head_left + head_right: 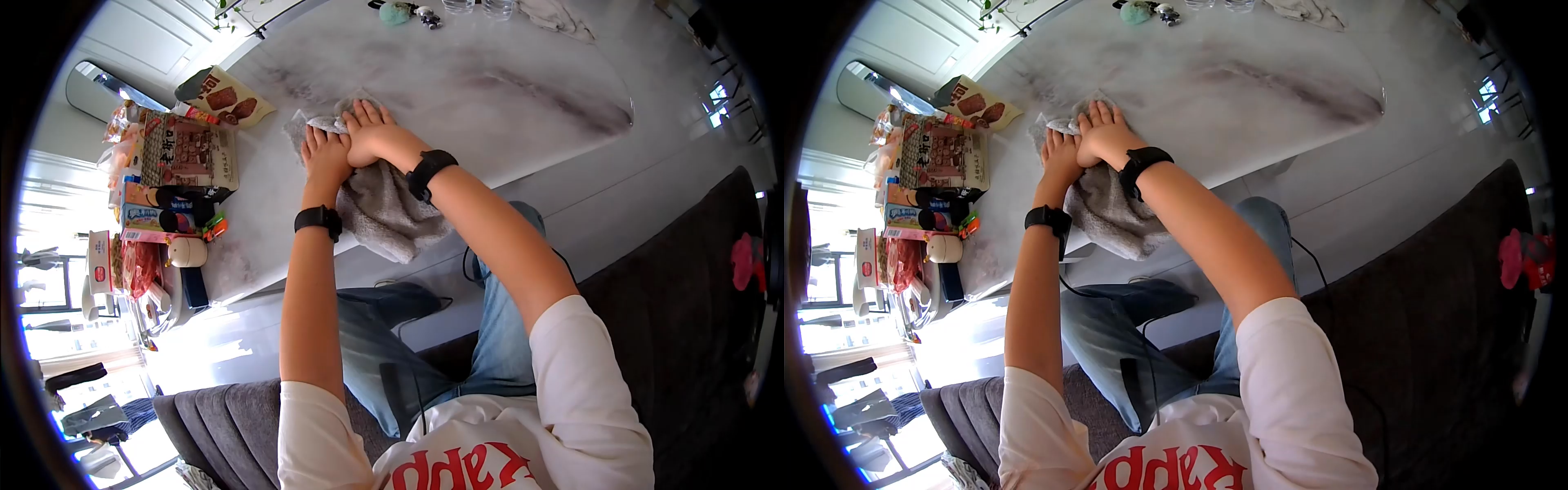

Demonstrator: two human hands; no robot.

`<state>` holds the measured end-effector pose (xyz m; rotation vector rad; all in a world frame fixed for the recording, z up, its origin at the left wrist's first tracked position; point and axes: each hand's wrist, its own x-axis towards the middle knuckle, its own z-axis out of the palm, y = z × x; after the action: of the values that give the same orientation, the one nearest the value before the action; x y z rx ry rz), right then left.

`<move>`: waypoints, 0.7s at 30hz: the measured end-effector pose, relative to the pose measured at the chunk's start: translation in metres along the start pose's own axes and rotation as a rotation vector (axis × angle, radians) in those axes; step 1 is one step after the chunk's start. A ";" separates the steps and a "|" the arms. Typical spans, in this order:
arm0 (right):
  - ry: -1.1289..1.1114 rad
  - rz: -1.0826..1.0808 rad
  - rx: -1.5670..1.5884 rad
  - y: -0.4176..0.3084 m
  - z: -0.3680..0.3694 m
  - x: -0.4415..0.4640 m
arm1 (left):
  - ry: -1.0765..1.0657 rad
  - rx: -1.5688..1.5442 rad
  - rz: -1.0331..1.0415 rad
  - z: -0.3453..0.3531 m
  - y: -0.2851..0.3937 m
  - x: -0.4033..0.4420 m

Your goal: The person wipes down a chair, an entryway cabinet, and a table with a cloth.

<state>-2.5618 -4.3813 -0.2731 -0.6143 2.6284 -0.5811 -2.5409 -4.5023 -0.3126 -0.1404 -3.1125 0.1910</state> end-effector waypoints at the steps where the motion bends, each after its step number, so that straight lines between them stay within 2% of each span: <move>1: 0.011 -0.003 0.012 0.001 -0.001 0.001 | 0.006 0.007 0.004 0.002 -0.001 0.002; 4: 0.034 0.002 0.017 0.001 0.000 0.002 | 0.089 0.009 0.025 0.008 -0.005 0.006; 7: 0.037 0.013 -0.006 0.000 -0.001 0.003 | 0.003 0.008 0.014 0.005 -0.005 0.008; 10: 0.030 -0.004 0.029 0.001 -0.002 0.006 | 0.059 -0.022 0.014 0.006 -0.006 0.010; 21: 0.091 -0.037 0.077 0.005 -0.006 0.026 | -0.002 0.058 0.017 0.008 -0.020 0.034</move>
<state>-2.5872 -4.3884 -0.2774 -0.6284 2.6690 -0.7344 -2.5765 -4.5197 -0.3175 -0.1661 -3.1047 0.2809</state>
